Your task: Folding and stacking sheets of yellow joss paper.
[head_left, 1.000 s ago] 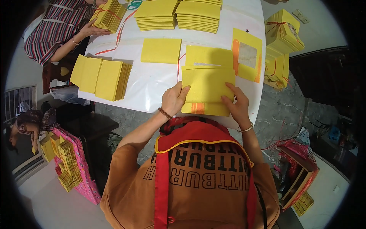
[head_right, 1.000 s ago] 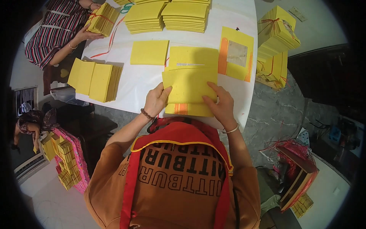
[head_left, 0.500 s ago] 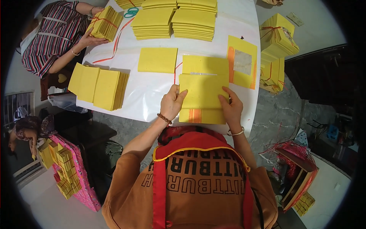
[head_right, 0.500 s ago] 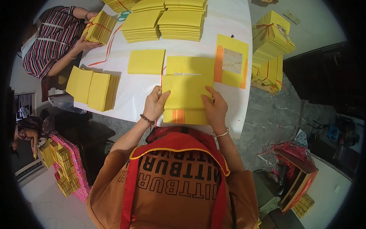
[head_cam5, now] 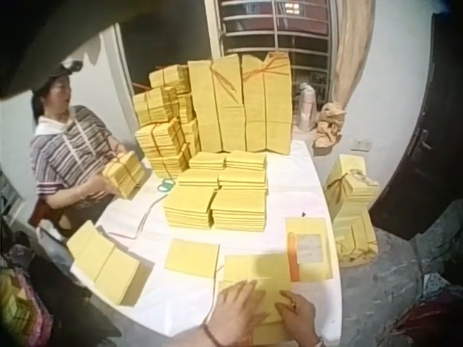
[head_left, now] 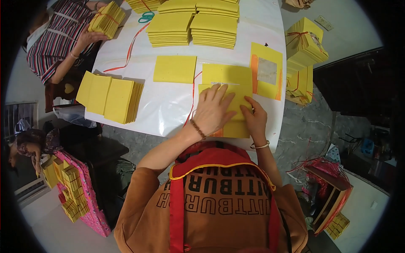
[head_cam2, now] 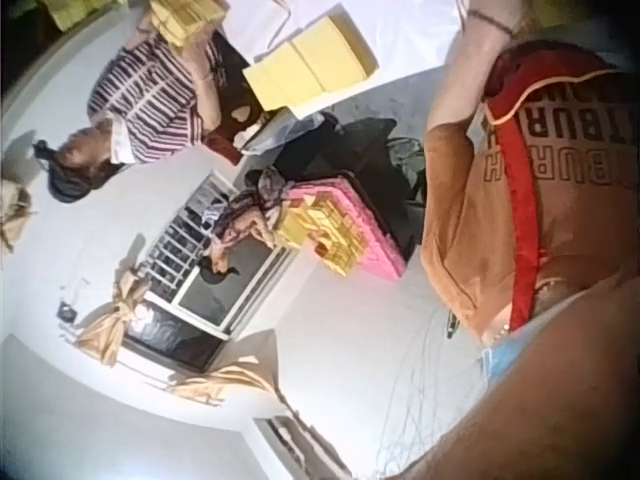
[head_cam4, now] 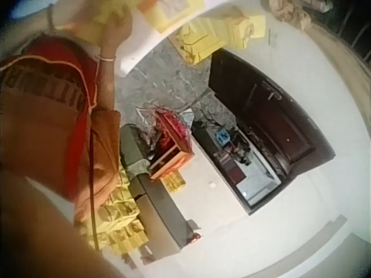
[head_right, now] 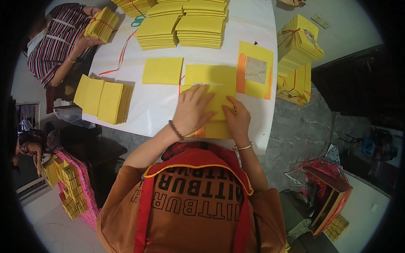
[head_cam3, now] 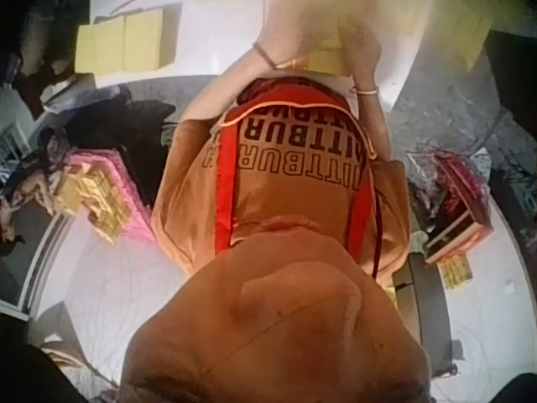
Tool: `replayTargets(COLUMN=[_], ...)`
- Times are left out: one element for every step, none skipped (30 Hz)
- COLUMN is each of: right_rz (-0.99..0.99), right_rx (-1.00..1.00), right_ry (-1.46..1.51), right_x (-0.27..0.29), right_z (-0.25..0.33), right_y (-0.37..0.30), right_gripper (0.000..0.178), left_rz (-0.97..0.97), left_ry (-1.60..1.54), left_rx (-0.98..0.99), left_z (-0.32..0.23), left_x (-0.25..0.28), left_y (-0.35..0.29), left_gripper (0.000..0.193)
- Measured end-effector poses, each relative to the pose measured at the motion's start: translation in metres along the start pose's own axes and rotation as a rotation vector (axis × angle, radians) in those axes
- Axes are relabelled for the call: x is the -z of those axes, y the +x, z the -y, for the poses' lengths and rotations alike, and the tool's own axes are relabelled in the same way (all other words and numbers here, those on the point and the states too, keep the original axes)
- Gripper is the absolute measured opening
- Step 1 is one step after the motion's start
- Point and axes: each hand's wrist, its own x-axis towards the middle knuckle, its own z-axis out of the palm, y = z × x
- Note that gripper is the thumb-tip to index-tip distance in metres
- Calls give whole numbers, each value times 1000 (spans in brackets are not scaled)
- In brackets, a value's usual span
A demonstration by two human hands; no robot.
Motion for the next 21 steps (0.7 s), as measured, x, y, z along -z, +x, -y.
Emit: replayTargets(right_rz=[10,14,63,114,119,-4,-126,-119,-98,-75,-69,123,317,321,319,320,327,266,207,215,244], right_rx=[-6,-2,-40,-77,-77,17,112,114,353,595,597,699,796,798,707,614,627,562,495,504,567], right_ry=[-14,-11,-25,-38,-36,-157,-275,-272,-409,-542,-539,-505,-467,-467,-358,-250,-249,-170,-91,-84,-358], right_x=[0,1,2,3,3,2,0,-2,-3,-4,-8,-12,-15,-17,-22,-26,-30,-32,-34,-35,-36], right_z=[1,2,4,7,12,18,24,26,29,32,36,42,46,43,36,30,24,24,24,24,23], right_y=[1,2,2,1,0,-2,-5,-7,-11,-14,-13,-10,-8,-11,-9,-7,-4,-8,-11,-14,-11], right_gripper=[34,34,35,37,37,39,41,41,45,50,50,52,54,54,57,60,60,60,59,59,60], left_rz=[46,44,60,77,78,81,84,85,143,202,202,190,177,177,170,164,155,87,16,9,-83], left_ry=[10,14,47,81,83,88,94,97,109,121,121,124,125,125,74,22,27,-199,-425,-416,-619], left_rx=[-6,-2,11,26,30,32,35,42,41,41,49,33,17,21,43,65,74,112,147,156,203], left_z=[-3,-2,-1,0,3,3,4,5,4,4,3,4,5,6,10,15,21,25,28,30,33], left_x=[-3,-10,-17,-23,-30,-31,-32,-32,-30,-29,-30,-31,-33,-34,-36,-37,-39,-36,-32,-29,-26], left_y=[2,-1,-5,-9,-13,-12,-12,-13,-13,-14,-15,-15,-16,-19,-19,-19,-18,-20,-23,-25,-22], left_gripper=[55,55,60,64,64,66,68,68,66,64,64,63,63,63,62,62,62,60,59,59,57])
